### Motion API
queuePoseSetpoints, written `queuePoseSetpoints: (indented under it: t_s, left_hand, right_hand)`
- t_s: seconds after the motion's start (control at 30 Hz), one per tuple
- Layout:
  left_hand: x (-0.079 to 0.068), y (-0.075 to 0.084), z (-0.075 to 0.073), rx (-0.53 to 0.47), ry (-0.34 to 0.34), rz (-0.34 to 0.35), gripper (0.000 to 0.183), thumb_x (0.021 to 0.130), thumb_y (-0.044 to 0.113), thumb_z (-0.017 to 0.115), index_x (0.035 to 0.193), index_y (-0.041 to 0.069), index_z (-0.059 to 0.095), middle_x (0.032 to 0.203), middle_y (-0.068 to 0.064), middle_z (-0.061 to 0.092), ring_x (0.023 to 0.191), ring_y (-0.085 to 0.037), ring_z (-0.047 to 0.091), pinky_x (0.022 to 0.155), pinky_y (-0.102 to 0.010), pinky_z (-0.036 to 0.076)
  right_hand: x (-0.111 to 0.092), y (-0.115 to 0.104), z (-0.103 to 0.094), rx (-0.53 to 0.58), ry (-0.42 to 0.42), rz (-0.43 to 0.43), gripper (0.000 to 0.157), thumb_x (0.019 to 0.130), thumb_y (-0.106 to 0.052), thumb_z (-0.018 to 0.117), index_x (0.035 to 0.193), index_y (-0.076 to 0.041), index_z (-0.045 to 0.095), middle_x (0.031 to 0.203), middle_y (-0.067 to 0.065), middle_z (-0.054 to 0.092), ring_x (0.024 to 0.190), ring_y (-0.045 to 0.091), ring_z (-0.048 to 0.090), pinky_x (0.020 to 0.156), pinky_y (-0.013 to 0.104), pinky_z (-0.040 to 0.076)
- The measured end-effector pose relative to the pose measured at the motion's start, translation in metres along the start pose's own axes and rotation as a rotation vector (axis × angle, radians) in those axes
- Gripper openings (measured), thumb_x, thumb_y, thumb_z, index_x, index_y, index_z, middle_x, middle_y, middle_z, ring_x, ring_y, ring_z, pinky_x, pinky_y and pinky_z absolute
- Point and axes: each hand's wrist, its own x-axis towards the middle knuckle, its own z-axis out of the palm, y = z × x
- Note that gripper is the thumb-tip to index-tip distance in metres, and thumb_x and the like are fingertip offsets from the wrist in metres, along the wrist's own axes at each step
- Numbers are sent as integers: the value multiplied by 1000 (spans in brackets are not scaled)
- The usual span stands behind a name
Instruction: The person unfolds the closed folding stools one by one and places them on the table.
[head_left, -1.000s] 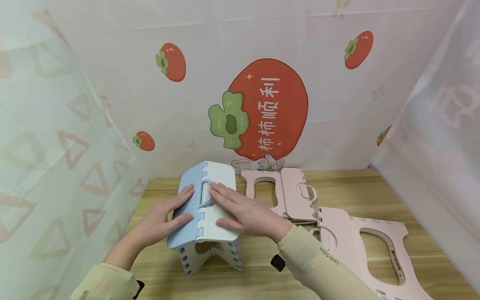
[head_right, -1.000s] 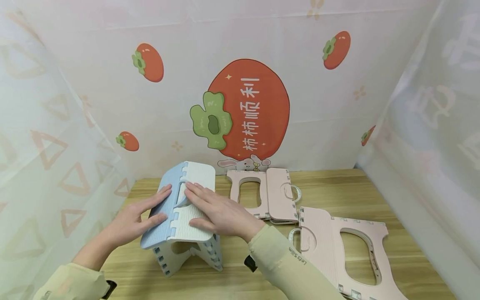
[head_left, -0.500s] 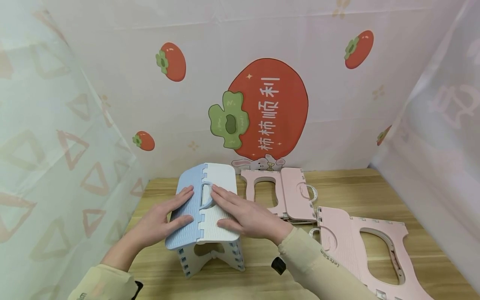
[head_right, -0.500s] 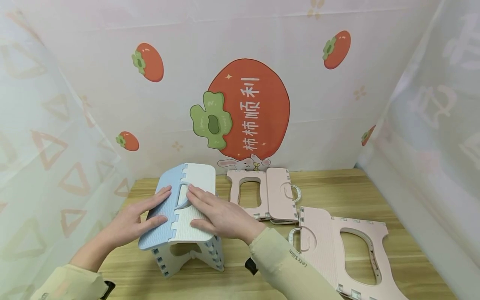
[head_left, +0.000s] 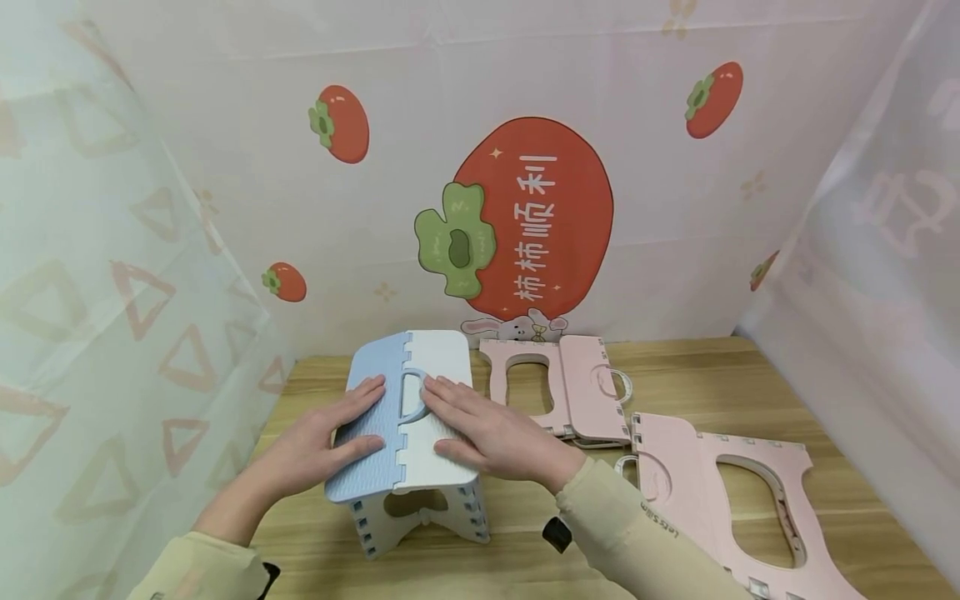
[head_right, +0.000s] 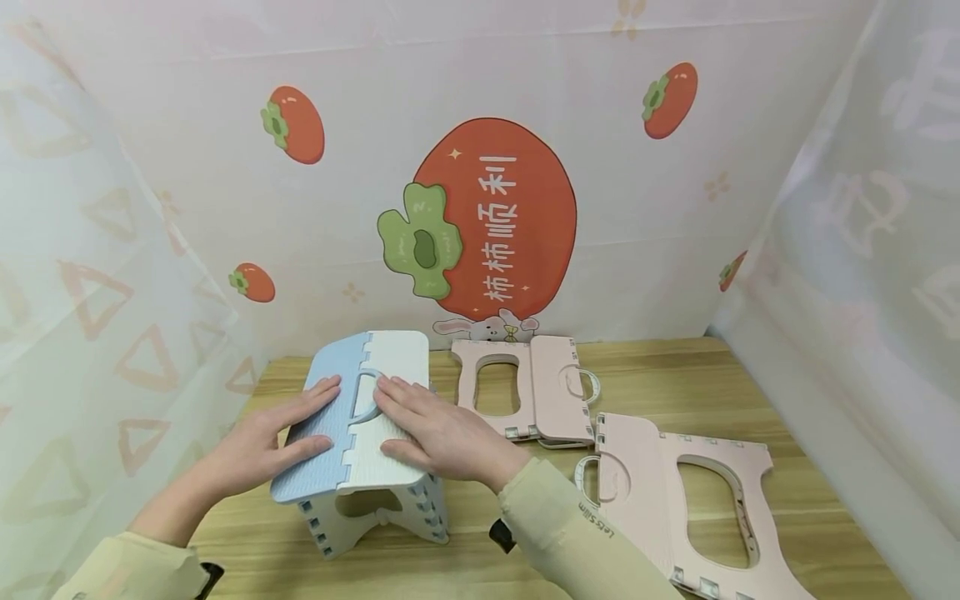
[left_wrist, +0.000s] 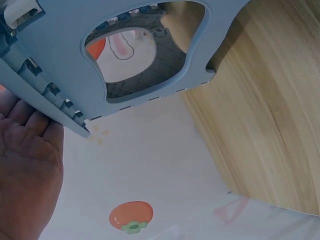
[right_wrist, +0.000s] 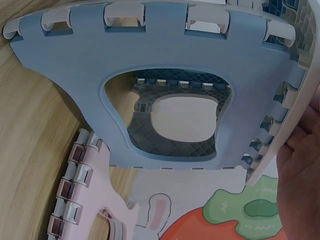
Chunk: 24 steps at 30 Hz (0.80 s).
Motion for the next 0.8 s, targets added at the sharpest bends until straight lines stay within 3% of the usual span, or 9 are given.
queuePoseSetpoints:
  t_s: [0.2,0.57,0.8]
  left_hand:
    - [0,2,-2,9,-12,2,70,98,47,66,157,17,43,164,-1,36,150,-30,36,116,-43,39]
    - [-1,5,-5,24,-44,-9,71,98,51,64,157,17,44,164,-2,36,150,-32,35,113,-57,38]
    - [-1,8,-7,32,-53,-7,71,98,50,65,156,15,45,164,-4,37,149,-34,35,112,-58,38]
  right_hand:
    - [-1,0,-1,5,-14,5,66,109,-44,44,164,-14,22,171,0,17,157,12,12,127,31,16]
    - [0,-6,-1,-61,-38,34,62,109,-44,43,162,-14,29,170,0,22,157,14,14,127,31,16]
    - [0,-9,-5,-72,-46,41,62,109,-43,45,161,-13,32,169,1,26,156,15,18,127,30,17]
